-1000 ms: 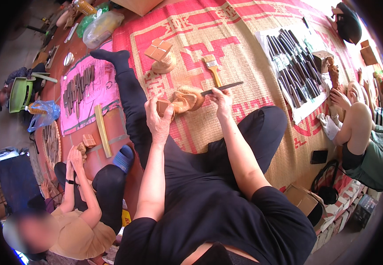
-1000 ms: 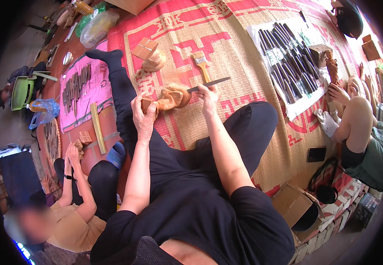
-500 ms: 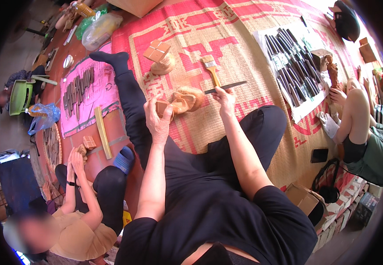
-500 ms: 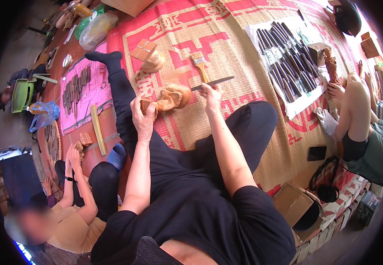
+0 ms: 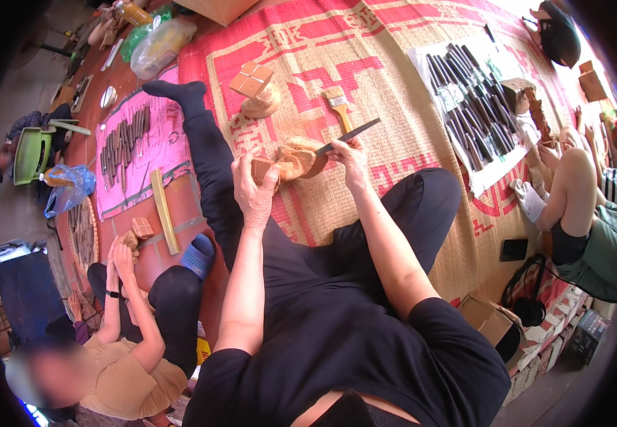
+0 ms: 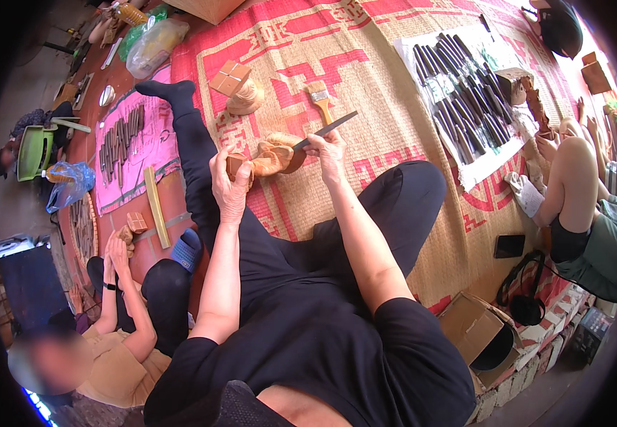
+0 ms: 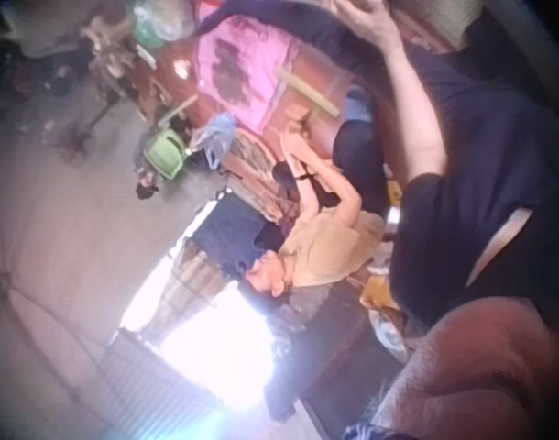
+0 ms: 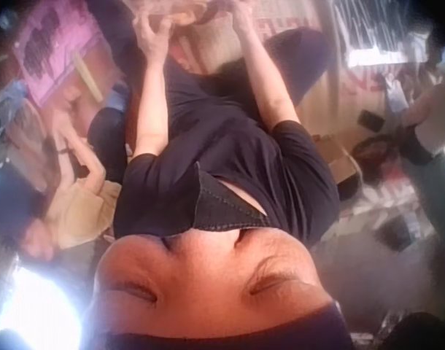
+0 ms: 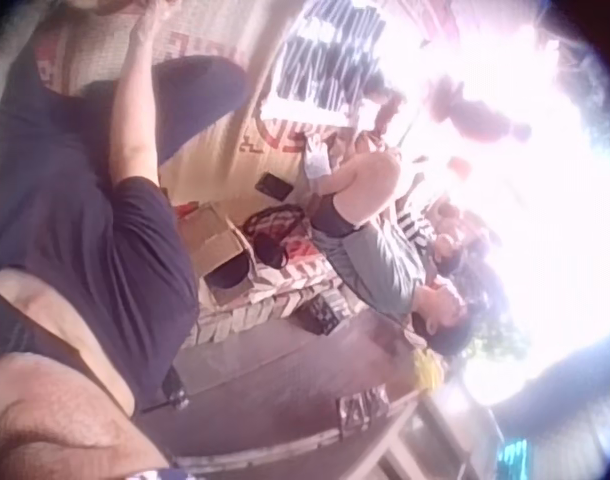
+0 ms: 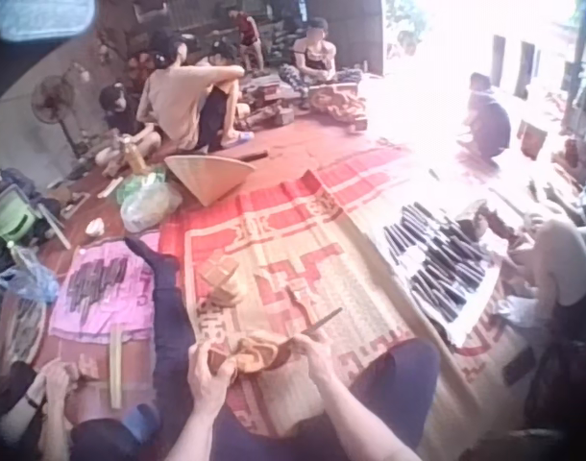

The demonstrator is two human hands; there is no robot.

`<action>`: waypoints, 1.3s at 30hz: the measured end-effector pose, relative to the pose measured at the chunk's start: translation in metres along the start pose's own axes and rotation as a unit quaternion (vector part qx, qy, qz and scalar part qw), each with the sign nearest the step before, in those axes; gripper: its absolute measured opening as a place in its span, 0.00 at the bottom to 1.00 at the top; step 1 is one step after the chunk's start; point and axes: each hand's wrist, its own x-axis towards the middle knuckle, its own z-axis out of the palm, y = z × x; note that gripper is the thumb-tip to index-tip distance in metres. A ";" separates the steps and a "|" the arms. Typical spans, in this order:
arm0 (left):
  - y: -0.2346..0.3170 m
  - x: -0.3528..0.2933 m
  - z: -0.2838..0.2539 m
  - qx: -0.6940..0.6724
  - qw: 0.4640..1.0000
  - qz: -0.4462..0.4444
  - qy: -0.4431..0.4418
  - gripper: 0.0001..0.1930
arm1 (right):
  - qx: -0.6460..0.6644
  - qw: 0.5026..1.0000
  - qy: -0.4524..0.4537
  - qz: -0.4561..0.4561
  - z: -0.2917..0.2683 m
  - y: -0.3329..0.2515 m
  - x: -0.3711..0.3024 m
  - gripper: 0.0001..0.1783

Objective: The person sits on a mat and carves a small wooden object using a chisel. They hold the wood in their left hand and use the chisel in their right hand to shape the piece, occasionally rotating it to access different sides.

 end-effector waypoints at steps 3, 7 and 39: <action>-0.004 -0.002 0.005 0.035 0.999 0.022 0.001 0.26 | -0.024 0.999 0.040 -0.021 -0.005 -0.008 0.003 0.07; -0.005 0.000 0.002 0.006 1.000 0.012 0.003 0.26 | -0.010 0.995 0.095 -0.034 -0.021 -0.003 0.017 0.07; -0.006 -0.005 0.004 0.017 1.000 0.004 0.006 0.26 | -0.025 0.992 0.118 -0.041 -0.021 0.000 0.015 0.09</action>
